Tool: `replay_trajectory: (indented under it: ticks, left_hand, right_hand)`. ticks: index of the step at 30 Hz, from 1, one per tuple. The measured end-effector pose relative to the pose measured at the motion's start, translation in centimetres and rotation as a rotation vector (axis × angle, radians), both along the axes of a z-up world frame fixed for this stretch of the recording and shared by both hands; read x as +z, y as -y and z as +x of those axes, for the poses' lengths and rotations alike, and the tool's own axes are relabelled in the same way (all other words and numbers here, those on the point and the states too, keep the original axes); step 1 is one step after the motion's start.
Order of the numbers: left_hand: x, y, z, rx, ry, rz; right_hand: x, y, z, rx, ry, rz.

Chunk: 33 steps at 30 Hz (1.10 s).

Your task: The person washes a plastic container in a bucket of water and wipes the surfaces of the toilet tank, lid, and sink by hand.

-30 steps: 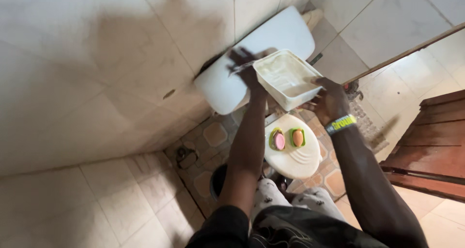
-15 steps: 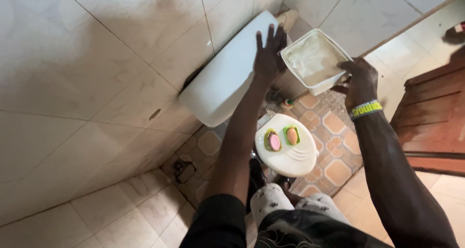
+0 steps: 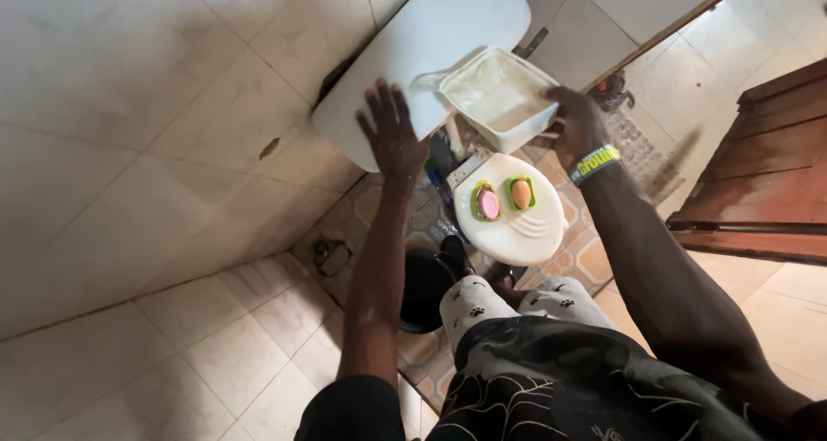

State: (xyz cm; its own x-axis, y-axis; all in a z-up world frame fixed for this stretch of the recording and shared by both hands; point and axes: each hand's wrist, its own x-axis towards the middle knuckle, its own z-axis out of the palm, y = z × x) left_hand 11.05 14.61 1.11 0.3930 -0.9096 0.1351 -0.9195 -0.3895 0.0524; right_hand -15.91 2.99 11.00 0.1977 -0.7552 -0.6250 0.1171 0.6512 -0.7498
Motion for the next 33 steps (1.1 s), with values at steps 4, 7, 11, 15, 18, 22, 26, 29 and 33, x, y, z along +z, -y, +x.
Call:
replay_trajectory:
  ticks: [4, 7, 11, 15, 18, 22, 26, 29, 33]
  left_hand:
    - [-3.3, -2.5, 0.4, 0.134, 0.163, -0.208]
    - [-5.4, -3.1, -0.3, 0.27, 0.131, -0.373]
    - [-7.6, -3.8, -1.8, 0.485, -0.148, -0.5]
    - [-9.0, -4.0, -2.7, 0.501, -0.419, -0.714]
    - [-10.2, -4.6, -3.5, 0.475, -0.445, -0.771]
    - [-12.1, -4.3, -3.8, 0.524, -0.505, -0.828]
    - [-13.5, -4.3, -3.8, 0.778, -1.091, -0.841]
    - [-15.8, -4.3, -3.5, 0.626, -1.49, -1.071]
    - [-18.4, -2.5, -2.5, 1.059, -1.854, -0.985]
  right_hand:
    - [-2.0, -1.4, -2.3, 0.012, 0.184, 0.089]
    - [-3.9, -1.9, -5.6, -0.063, 0.182, 0.074]
    - [-5.9, -2.3, -10.0, -0.067, 0.023, -0.026]
    - [-7.1, -2.7, -13.9, -0.131, -0.158, 0.015]
    - [-8.6, -3.4, -15.3, -0.163, -0.172, -0.019]
    - [-9.0, -4.1, -14.0, -0.129, -0.318, -0.09]
    - [-8.9, -4.3, -9.7, -0.044, -0.327, -0.262]
    - [-7.8, -4.2, -5.8, -0.001, -0.18, -0.223]
    - [-5.9, -4.6, -3.8, 0.023, 0.113, 0.091]
